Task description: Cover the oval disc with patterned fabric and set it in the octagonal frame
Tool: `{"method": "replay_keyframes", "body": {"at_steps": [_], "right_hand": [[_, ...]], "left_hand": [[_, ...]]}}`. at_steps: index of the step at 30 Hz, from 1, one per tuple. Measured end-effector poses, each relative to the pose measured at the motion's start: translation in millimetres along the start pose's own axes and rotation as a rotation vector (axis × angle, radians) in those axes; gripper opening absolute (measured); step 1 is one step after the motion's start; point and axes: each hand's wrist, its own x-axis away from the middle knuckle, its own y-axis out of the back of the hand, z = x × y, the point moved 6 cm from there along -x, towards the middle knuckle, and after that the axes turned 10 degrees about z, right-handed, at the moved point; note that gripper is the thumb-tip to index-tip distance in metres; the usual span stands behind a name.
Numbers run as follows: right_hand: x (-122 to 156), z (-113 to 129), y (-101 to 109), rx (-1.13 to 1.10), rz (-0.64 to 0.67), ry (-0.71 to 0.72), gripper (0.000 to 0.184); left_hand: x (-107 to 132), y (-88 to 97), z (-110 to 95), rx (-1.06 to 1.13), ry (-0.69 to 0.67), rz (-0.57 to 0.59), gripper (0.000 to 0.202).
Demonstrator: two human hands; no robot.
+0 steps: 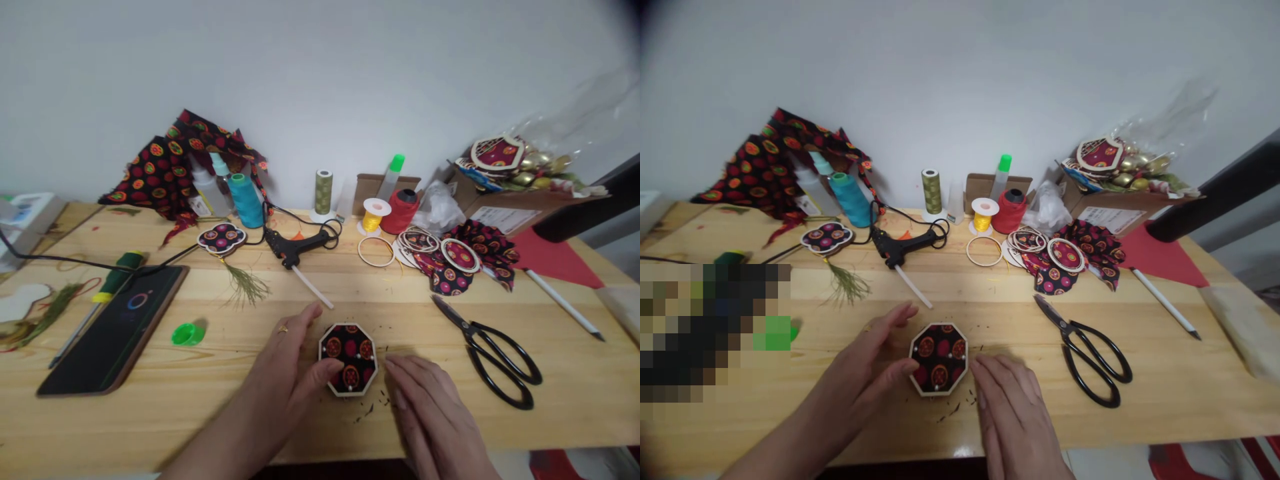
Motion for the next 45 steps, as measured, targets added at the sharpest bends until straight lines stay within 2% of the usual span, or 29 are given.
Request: {"method": "replay_keyframes", "body": {"at_steps": [6, 9, 11, 13, 15, 20, 26, 34, 39, 41, 45], "right_hand": [[-13, -9, 4, -0.041, -0.028, -0.032, 0.035], [-20, -11, 7, -0.005, -0.056, -0.03, 0.033], [-22, -13, 8, 0.028, -0.067, -0.033, 0.032], [-23, -14, 10, 0.058, -0.081, -0.028, 0.031], [-21, -15, 11, 0.072, -0.094, -0.028, 0.03], [-15, -23, 12, 0.099, -0.099, -0.038, 0.03], [-9, -35, 17, 0.143, -0.106, -0.059, 0.027], [-7, -34, 17, 0.182, -0.097, -0.041, 0.027], [-2, -44, 30, 0.301, -0.103, -0.032, 0.026], [3, -56, 39, 0.427, -0.112, -0.093, 0.026], [23, -88, 51, 0.663, -0.092, -0.326, 0.036]], "left_hand": [[-9, 12.4, 5, 0.36, 0.245, -0.004, 0.064], [-16, 15.5, 8, 0.661, 0.303, -0.063, 0.054], [-21, 18.1, 10, 0.854, 0.329, -0.153, 0.043], [-25, 19.5, 12, 0.984, 0.358, -0.231, 0.035], [-30, 18.8, 12, 1.052, 0.361, -0.249, 0.031], [-38, 13.3, 9, 1.09, 0.326, -0.194, 0.03], [-49, 5.1, 0, 1.065, 0.373, -0.127, 0.031], [-74, 1.0, -1, 1.027, 0.302, -0.086, 0.034], [-80, 2.9, 1, 1.034, 0.282, -0.075, 0.031], [-80, 4.0, 2, 1.038, 0.275, -0.069, 0.034], [-78, 5.2, 9, 1.014, 0.268, -0.055, 0.039]]}}
